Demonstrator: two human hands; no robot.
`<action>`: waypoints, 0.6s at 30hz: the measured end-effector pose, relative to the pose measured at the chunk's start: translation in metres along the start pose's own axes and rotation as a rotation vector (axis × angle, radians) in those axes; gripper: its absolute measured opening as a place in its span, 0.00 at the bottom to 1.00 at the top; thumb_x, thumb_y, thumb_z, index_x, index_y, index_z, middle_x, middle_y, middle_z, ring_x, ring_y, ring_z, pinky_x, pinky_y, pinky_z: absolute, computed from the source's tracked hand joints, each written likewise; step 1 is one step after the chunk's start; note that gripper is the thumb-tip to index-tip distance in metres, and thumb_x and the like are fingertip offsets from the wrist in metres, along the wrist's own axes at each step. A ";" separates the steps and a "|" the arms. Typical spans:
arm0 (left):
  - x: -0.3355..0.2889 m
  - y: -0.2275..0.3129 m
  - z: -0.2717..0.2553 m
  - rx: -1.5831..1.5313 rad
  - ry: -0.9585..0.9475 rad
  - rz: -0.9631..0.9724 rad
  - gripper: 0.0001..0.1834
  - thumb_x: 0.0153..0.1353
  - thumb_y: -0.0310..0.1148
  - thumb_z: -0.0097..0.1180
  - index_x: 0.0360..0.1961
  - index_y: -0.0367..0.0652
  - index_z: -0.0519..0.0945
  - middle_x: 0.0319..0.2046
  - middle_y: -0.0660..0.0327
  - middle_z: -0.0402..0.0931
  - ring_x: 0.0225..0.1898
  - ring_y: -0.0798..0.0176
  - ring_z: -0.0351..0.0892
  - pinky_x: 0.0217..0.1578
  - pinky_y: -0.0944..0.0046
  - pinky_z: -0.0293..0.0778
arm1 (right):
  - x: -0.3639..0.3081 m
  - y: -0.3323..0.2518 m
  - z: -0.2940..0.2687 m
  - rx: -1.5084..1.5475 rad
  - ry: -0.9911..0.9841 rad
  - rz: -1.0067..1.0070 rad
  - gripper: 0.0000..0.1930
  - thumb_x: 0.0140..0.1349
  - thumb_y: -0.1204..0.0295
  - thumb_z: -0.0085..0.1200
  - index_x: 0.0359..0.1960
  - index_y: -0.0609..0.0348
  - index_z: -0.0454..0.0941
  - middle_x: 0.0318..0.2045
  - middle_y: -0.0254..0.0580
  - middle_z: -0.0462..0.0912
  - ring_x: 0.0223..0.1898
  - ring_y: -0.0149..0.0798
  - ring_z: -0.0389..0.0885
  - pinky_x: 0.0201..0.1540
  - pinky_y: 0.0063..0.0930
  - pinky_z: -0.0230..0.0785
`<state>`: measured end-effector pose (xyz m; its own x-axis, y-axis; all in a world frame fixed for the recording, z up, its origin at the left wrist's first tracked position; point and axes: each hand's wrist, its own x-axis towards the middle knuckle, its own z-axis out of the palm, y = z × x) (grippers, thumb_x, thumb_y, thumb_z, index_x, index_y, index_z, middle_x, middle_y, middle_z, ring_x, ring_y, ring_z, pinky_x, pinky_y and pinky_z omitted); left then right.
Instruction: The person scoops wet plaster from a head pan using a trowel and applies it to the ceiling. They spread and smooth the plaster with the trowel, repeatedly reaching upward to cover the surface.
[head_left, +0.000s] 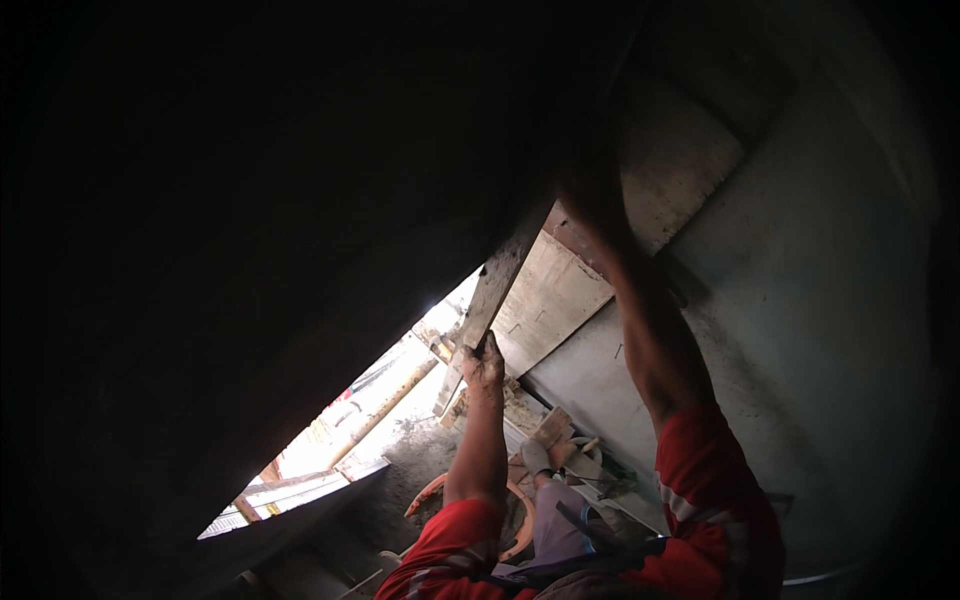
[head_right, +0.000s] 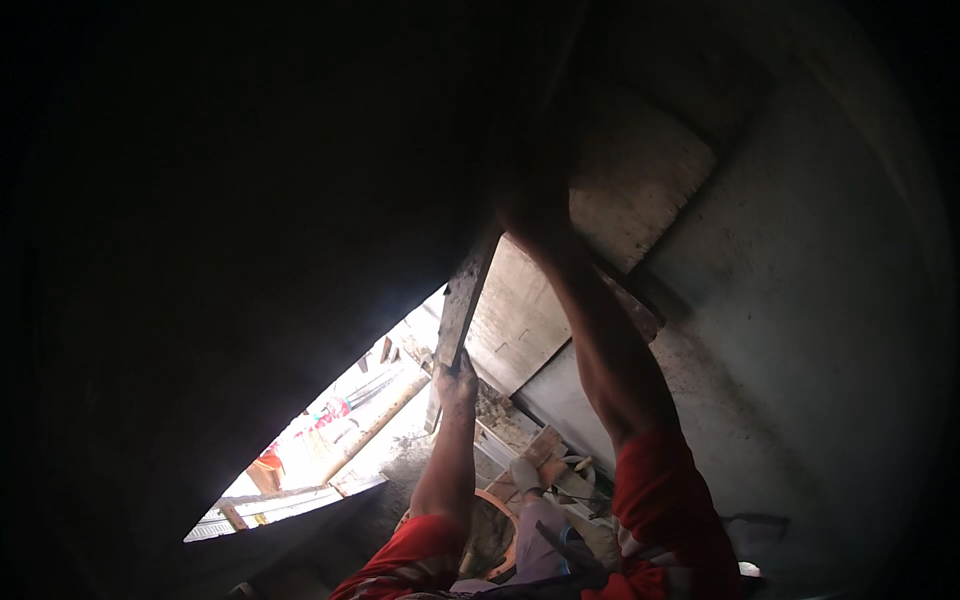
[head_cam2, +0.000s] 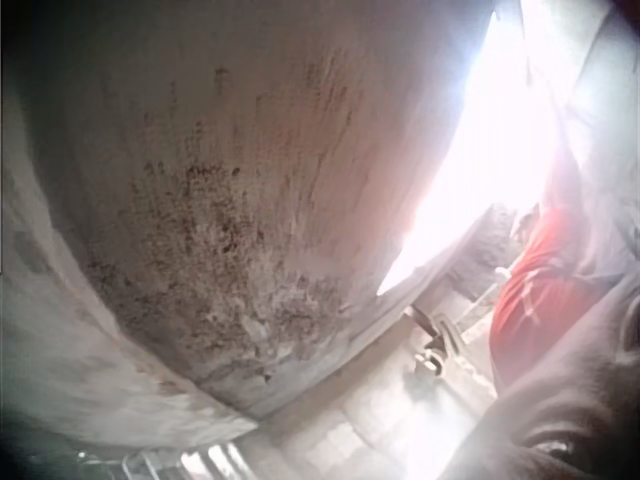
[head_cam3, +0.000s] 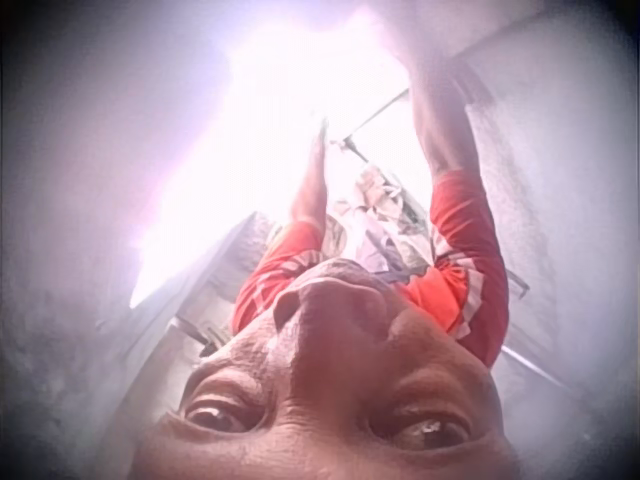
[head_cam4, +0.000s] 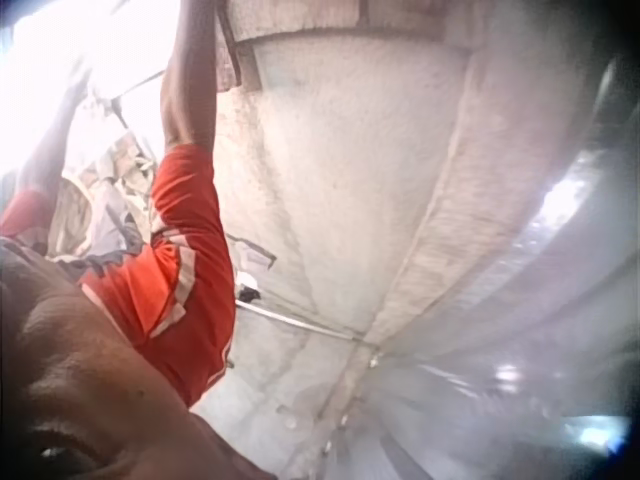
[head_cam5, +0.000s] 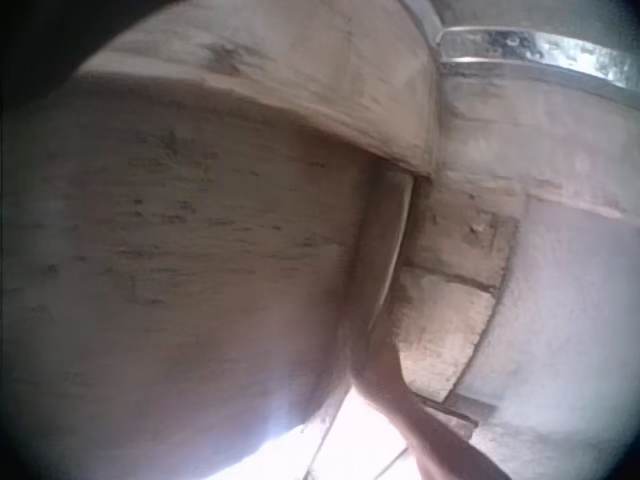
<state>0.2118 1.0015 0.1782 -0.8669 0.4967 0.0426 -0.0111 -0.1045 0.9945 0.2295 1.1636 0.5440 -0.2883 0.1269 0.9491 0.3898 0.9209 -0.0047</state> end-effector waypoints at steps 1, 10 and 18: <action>-0.002 -0.001 -0.015 0.045 0.016 -0.006 0.16 0.68 0.27 0.36 0.54 0.34 0.67 0.52 0.54 0.70 0.52 0.59 0.71 0.54 0.63 0.70 | -0.009 -0.010 0.007 0.079 -0.045 0.074 0.14 0.59 0.75 0.42 0.45 0.68 0.70 0.41 0.58 0.75 0.44 0.54 0.74 0.48 0.44 0.67; -0.013 0.010 -0.069 0.193 0.033 0.092 0.18 0.69 0.32 0.34 0.54 0.34 0.66 0.53 0.51 0.69 0.53 0.53 0.71 0.54 0.58 0.71 | 0.009 -0.038 -0.003 0.137 -0.350 0.280 0.18 0.58 0.77 0.43 0.52 0.67 0.68 0.47 0.59 0.73 0.51 0.56 0.72 0.55 0.40 0.64; -0.015 0.005 -0.094 0.205 0.005 0.296 0.19 0.70 0.34 0.33 0.55 0.35 0.66 0.53 0.50 0.70 0.54 0.51 0.70 0.53 0.54 0.72 | -0.013 -0.049 0.000 0.275 -0.396 0.304 0.16 0.60 0.72 0.45 0.48 0.67 0.70 0.45 0.57 0.75 0.48 0.51 0.74 0.51 0.39 0.66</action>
<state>0.1783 0.9125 0.1732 -0.8199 0.4664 0.3320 0.3408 -0.0684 0.9377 0.2147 1.1170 0.5323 -0.5253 0.4811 0.7019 0.2797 0.8766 -0.3915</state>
